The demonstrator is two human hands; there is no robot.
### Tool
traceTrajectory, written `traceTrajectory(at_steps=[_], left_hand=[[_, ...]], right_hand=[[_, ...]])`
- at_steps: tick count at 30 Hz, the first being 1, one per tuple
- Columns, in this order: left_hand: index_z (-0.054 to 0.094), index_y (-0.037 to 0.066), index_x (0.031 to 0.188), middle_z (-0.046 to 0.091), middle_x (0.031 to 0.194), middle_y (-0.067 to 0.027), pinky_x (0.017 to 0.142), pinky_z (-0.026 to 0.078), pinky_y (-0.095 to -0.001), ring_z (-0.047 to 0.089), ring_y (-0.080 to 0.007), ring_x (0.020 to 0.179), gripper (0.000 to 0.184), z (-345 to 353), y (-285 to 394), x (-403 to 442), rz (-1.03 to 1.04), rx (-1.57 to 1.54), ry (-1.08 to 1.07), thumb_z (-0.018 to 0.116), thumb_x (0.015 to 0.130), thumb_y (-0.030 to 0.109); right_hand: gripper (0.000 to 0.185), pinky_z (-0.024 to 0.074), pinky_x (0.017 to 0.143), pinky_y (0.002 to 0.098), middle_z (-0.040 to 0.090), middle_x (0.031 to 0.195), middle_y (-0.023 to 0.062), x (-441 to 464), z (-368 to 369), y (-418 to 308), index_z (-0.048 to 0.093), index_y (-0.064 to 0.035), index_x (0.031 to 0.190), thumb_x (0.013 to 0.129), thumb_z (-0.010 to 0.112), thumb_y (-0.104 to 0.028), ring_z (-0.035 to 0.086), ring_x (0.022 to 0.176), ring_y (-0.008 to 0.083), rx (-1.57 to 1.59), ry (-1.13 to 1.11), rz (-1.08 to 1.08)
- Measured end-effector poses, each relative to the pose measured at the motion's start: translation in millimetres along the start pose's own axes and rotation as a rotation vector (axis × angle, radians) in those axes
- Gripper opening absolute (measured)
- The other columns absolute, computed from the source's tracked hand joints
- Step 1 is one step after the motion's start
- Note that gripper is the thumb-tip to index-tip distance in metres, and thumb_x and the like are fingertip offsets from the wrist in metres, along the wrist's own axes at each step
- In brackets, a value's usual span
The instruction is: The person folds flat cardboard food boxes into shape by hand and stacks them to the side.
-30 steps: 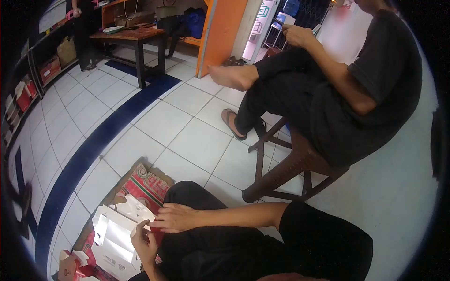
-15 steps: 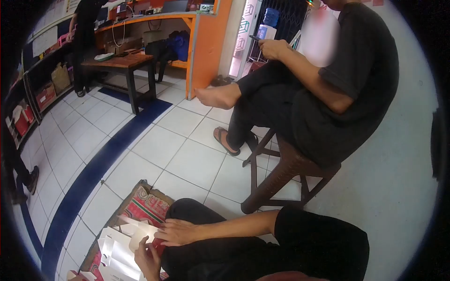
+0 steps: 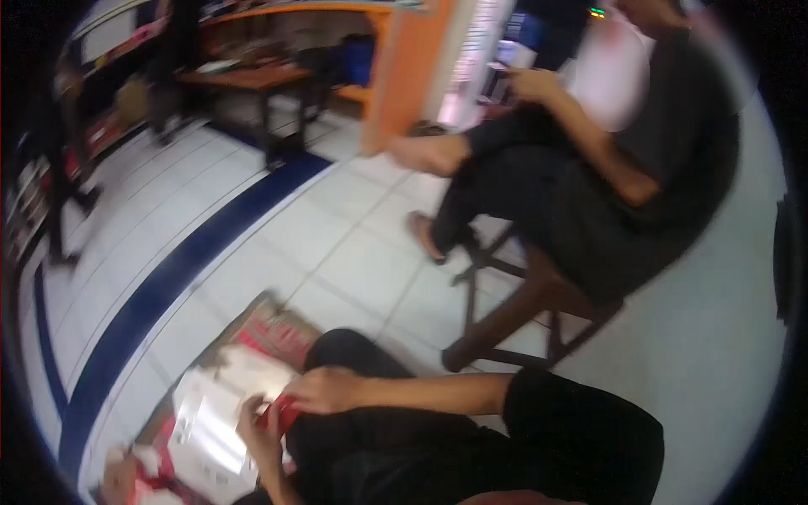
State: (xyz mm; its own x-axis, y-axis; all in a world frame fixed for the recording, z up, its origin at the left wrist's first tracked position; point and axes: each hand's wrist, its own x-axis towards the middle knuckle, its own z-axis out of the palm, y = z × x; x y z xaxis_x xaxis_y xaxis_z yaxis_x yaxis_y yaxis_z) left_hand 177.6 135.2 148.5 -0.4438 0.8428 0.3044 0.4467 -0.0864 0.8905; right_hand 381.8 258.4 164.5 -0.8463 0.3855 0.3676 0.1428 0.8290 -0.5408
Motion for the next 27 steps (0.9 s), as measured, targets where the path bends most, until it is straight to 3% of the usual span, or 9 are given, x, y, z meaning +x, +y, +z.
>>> traceTrajectory(at_steps=[4, 5, 7, 11, 13, 17, 19, 21, 27], left_hand=[[0.074, 0.001, 0.114, 0.081, 0.102, -0.0146, 0.086, 0.062, -0.0388, 0.082, -0.0281, 0.094, 0.028, -16.6, 8.4, 3.2, 0.014, 0.049, 0.02, 0.087, 0.09, 0.008], [0.074, 0.001, 0.115, 0.082, 0.102, -0.0151, 0.083, 0.062, -0.0366, 0.082, -0.0265, 0.092, 0.028, -20.3, 14.5, 2.8, -0.04, -0.031, 0.036, 0.087, 0.09, 0.006], [0.072, 0.0, 0.116, 0.082, 0.1, -0.0148, 0.079, 0.062, -0.0341, 0.083, -0.0238, 0.09, 0.028, -31.3, 15.1, 3.8, -0.023, -0.035, 0.076, 0.085, 0.091, 0.004], [0.072, -0.001, 0.115, 0.082, 0.099, -0.0149, 0.078, 0.063, -0.0342, 0.082, -0.0237, 0.089, 0.026, -46.7, 10.8, -4.5, -0.149, -0.017, 0.097, 0.084, 0.092, 0.005], [0.072, -0.002, 0.114, 0.082, 0.099, -0.0154, 0.077, 0.063, -0.0341, 0.082, -0.0238, 0.088, 0.025, -48.7, 5.2, 4.7, -0.112, -0.064, 0.091, 0.084, 0.093, 0.005], [0.074, -0.003, 0.111, 0.082, 0.099, -0.0182, 0.076, 0.063, -0.0351, 0.083, -0.0255, 0.089, 0.023, -46.9, -5.9, -3.0, -0.143, 0.007, 0.104, 0.083, 0.092, 0.006], [0.076, -0.005, 0.107, 0.081, 0.096, -0.0137, 0.077, 0.063, -0.033, 0.08, -0.0205, 0.089, 0.019, -47.9, -3.4, -1.4, -0.15, -0.034, 0.146, 0.083, 0.092, 0.005], [0.076, -0.005, 0.107, 0.081, 0.096, -0.0134, 0.078, 0.063, -0.0326, 0.079, -0.0204, 0.088, 0.019, -51.4, 0.7, -0.7, -0.149, 0.0, 0.135, 0.083, 0.093, 0.006], [0.077, -0.004, 0.108, 0.082, 0.097, -0.0179, 0.073, 0.062, -0.0341, 0.079, -0.0223, 0.079, 0.023, -50.3, -5.4, -3.4, -0.181, -0.045, 0.121, 0.085, 0.091, 0.009]], right_hand=[[0.045, 0.0598, 0.079, 0.0405, 0.075, 0.097, 0.0127, 14.8, -8.9, -12.6, 0.069, -0.0051, 0.141, 0.099, 0.077, -0.018, 0.075, 0.085, 0.0276, 0.183, -0.018, 0.166], [0.044, 0.0589, 0.079, 0.0388, 0.075, 0.096, 0.0121, 26.9, -16.6, -27.4, 0.07, -0.0036, 0.139, 0.098, 0.077, -0.016, 0.074, 0.082, 0.0251, 0.266, -0.068, 0.274], [0.04, 0.0563, 0.075, 0.0403, 0.074, 0.091, 0.0128, 38.2, 3.0, -18.6, 0.073, -0.003, 0.135, 0.098, 0.078, -0.019, 0.07, 0.079, 0.0236, 0.251, -0.043, 0.157], [0.04, 0.0544, 0.071, 0.0399, 0.071, 0.079, 0.0106, 48.6, 28.3, -9.4, 0.074, -0.0031, 0.132, 0.097, 0.08, -0.022, 0.068, 0.072, 0.0235, 0.376, -0.108, 0.239], [0.038, 0.0539, 0.068, 0.0352, 0.068, 0.079, 0.0081, 53.3, 34.6, -3.4, 0.074, -0.0037, 0.133, 0.099, 0.08, -0.019, 0.064, 0.07, 0.0157, 0.301, -0.119, 0.242], [0.035, 0.0523, 0.067, 0.0374, 0.066, 0.077, 0.0084, 50.6, 39.8, -5.5, 0.074, -0.0024, 0.126, 0.098, 0.082, -0.023, 0.066, 0.069, 0.0205, 0.21, -0.058, 0.201], [0.035, 0.0516, 0.066, 0.0381, 0.065, 0.076, 0.0081, 48.1, 44.6, -5.9, 0.074, -0.002, 0.122, 0.097, 0.083, -0.025, 0.065, 0.069, 0.021, 0.188, 0.005, 0.193], [0.038, 0.0494, 0.066, 0.0402, 0.063, 0.076, 0.0089, 46.7, 44.8, -7.3, 0.075, -0.0031, 0.125, 0.096, 0.084, -0.025, 0.061, 0.069, 0.0216, 0.255, 0.149, 0.324], [0.035, 0.0502, 0.063, 0.0366, 0.069, 0.075, 0.0091, 46.7, 43.6, -11.4, 0.079, -0.0036, 0.123, 0.097, 0.084, -0.026, 0.063, 0.065, 0.0183, 0.24, 0.047, 0.193]])
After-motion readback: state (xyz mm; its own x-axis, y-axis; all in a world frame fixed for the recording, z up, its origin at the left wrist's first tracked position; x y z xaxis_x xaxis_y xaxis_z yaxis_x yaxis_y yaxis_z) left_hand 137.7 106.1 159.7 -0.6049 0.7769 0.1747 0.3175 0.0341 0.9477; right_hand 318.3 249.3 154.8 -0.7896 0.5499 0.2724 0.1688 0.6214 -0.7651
